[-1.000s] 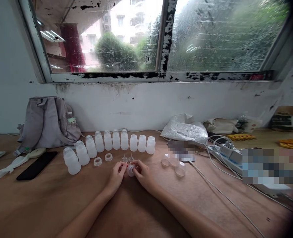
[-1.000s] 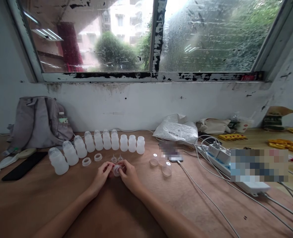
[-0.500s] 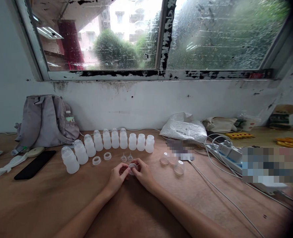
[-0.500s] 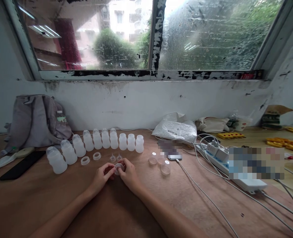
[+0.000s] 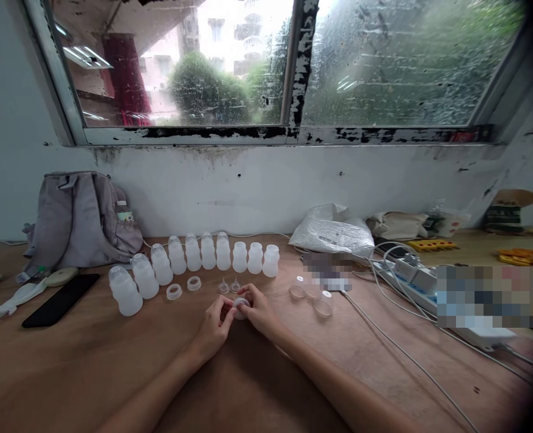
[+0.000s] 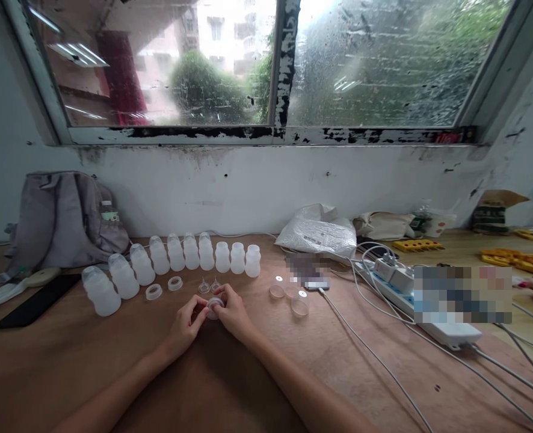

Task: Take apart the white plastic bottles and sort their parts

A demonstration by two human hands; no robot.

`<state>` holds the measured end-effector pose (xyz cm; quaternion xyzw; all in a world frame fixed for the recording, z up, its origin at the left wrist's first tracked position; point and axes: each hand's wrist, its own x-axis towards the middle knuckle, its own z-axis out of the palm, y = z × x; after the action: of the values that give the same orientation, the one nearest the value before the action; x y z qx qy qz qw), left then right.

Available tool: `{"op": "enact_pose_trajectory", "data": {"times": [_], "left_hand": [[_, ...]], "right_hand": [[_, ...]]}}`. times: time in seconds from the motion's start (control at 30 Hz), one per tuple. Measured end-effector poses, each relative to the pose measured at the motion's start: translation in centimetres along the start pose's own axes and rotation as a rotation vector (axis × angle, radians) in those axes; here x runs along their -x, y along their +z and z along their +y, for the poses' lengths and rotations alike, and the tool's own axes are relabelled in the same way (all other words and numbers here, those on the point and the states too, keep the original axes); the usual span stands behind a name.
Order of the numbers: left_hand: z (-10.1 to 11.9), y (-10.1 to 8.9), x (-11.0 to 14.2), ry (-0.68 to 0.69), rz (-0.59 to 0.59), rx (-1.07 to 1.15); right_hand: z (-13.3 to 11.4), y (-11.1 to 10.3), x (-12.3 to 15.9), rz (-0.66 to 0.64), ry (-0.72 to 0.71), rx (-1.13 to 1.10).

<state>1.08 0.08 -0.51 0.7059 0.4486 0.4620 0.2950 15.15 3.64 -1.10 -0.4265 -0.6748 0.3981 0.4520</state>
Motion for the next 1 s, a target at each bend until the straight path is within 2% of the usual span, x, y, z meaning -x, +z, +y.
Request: {"op": "enact_pose_trajectory", "data": {"times": [0.4,0.6,0.7,0.87,1.0], "left_hand": [[-0.3,0.2,0.2,0.053,-0.02,-0.043],[0.3,0.2,0.2,0.092,-0.011,-0.07],[0.5,0.3,0.0,0.042,0.0,0.009],[-0.4,0.1,-0.6,-0.119,0.094,0.189],[-0.8,-0.2,-0.8,-0.133,-0.035,0.273]], "right_hand": [[0.4,0.0,-0.3,0.029,-0.004,0.057],[0.7,0.0,-0.2,0.063,-0.036,0.093],[0.5,-0.1,0.1,0.098,-0.071,0.077],[0.1,-0.2,0.2,0.085,-0.104,0.083],[-0.4,0.0,0.5,0.013,-0.143,0.147]]}}
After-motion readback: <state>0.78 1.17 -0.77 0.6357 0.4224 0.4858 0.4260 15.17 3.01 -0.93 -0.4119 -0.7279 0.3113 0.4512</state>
